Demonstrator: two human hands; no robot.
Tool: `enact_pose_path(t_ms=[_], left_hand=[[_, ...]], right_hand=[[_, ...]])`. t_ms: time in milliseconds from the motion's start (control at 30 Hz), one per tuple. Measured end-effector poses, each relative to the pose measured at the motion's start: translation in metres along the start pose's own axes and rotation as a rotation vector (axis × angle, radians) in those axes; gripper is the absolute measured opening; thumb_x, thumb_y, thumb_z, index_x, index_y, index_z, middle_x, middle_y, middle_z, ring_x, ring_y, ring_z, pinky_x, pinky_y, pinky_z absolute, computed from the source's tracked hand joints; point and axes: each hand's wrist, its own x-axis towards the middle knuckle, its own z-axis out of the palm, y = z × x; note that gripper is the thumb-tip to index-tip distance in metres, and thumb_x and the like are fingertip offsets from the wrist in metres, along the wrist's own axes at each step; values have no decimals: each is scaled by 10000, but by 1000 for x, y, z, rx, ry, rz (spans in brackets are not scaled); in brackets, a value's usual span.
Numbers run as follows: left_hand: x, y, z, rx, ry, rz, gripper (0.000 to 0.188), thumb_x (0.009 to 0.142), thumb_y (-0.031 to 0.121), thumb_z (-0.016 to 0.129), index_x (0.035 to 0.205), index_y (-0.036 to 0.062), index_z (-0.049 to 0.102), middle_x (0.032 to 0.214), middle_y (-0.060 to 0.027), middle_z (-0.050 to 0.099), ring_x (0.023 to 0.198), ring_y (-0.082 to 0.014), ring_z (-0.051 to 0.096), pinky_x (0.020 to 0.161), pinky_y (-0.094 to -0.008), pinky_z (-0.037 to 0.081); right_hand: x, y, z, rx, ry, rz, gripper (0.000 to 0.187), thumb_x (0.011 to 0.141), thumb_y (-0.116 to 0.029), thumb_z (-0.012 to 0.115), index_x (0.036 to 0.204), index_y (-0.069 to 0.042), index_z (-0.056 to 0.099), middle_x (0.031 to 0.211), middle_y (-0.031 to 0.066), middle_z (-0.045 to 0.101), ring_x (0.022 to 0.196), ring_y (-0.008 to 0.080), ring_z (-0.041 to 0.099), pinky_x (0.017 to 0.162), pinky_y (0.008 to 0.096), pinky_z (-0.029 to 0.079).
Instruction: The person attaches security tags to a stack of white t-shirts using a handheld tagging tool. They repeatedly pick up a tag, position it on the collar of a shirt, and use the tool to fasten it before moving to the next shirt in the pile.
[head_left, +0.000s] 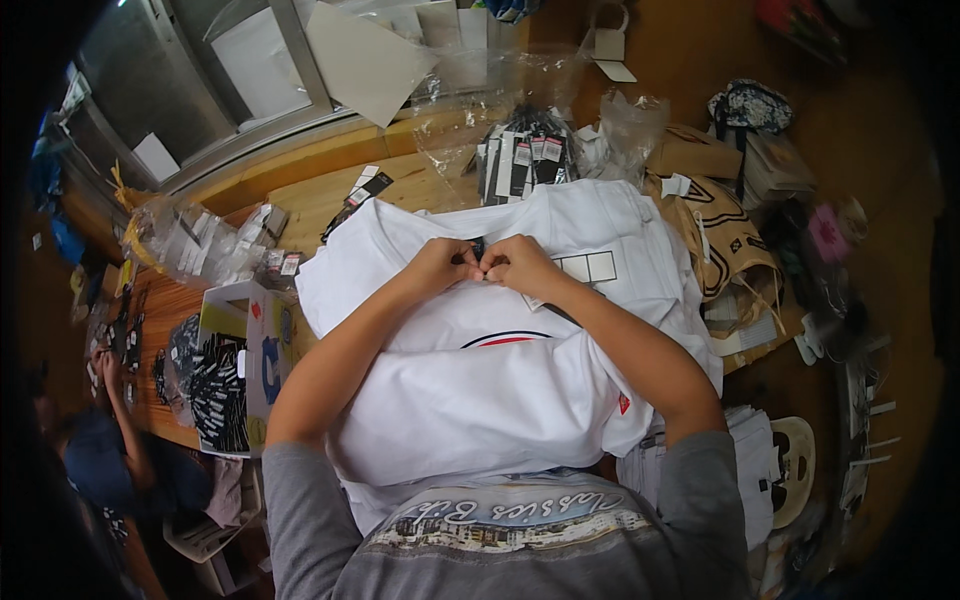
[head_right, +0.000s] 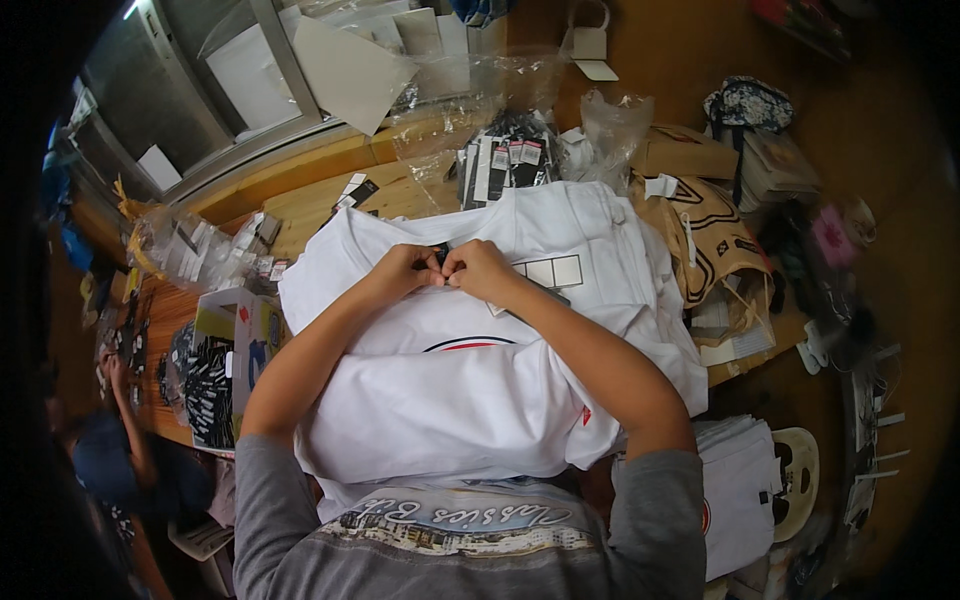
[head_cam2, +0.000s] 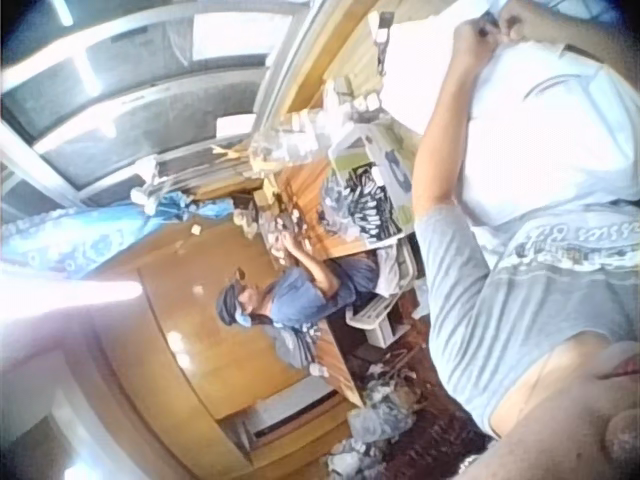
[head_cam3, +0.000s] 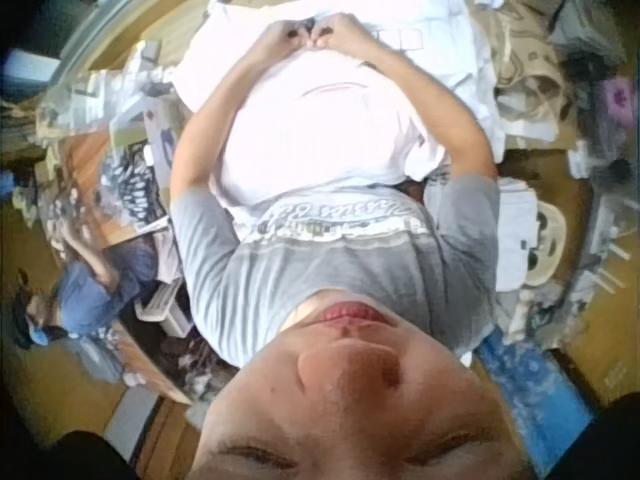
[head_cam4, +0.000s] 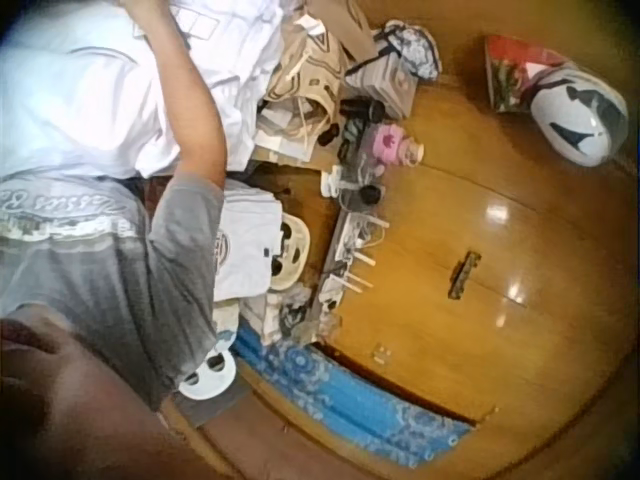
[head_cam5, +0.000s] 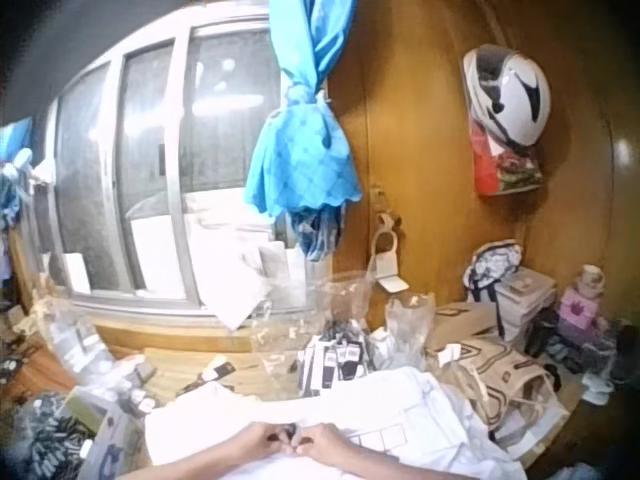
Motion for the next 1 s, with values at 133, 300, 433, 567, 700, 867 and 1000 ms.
enact_pose_path(t_ms=[133, 300, 433, 567, 700, 867, 1000], left_hand=[[2, 11, -13, -3, 230, 77, 104, 739, 100, 579, 755, -1, 559, 645, -12, 521, 584, -75, 442, 520, -212, 351], [36, 28, -2, -31, 737, 210, 237, 802, 222, 486, 811, -8, 544, 704, -111, 570, 669, -205, 537, 639, -291, 412], [65, 14, 24, -74, 703, 148, 350, 847, 335, 367, 957, 24, 485, 797, -131, 566, 744, -249, 536, 700, -328, 399], [65, 13, 29, -222, 649, -21, 414, 854, 421, 273, 1010, 64, 412, 874, -118, 546, 838, -253, 501, 766, -354, 358], [56, 18, 30, -379, 621, -141, 420, 855, 434, 243, 1011, 76, 397, 876, -90, 534, 864, -224, 486, 767, -341, 348], [58, 17, 37, -233, 680, 15, 419, 858, 423, 244, 983, 56, 401, 890, -95, 511, 877, -198, 449, 801, -320, 302], [52, 31, 30, -390, 755, 97, 360, 860, 359, 317, 957, 25, 414, 894, -104, 494, 837, -194, 447, 785, -321, 292]], right_hand=[[2, -4, -7, 217, -57, 56, 69, 678, 18, 565, 744, 22, 583, 641, 76, 586, 524, 105, 527, 496, 221, 445], [-1, -24, -7, 305, -9, 131, 72, 723, 3, 527, 788, 29, 541, 671, 78, 586, 516, 95, 519, 482, 218, 436], [-2, -17, -8, 252, 5, 94, 65, 728, -1, 514, 783, 30, 528, 648, 72, 582, 508, 94, 516, 466, 220, 425], [0, -13, -1, 257, 68, 55, 63, 718, 7, 505, 766, 31, 538, 631, 71, 581, 494, 98, 514, 458, 228, 422], [0, -12, 4, 269, 102, 13, 64, 701, 22, 503, 740, 29, 553, 618, 72, 579, 486, 105, 513, 455, 231, 423], [-3, -9, 5, 299, 130, 57, 61, 701, 30, 500, 736, 36, 550, 646, 80, 585, 496, 118, 516, 462, 234, 426], [-1, -16, -4, 512, -60, 17, 62, 742, 43, 482, 785, 38, 525, 688, 77, 560, 568, 100, 517, 535, 201, 428]])
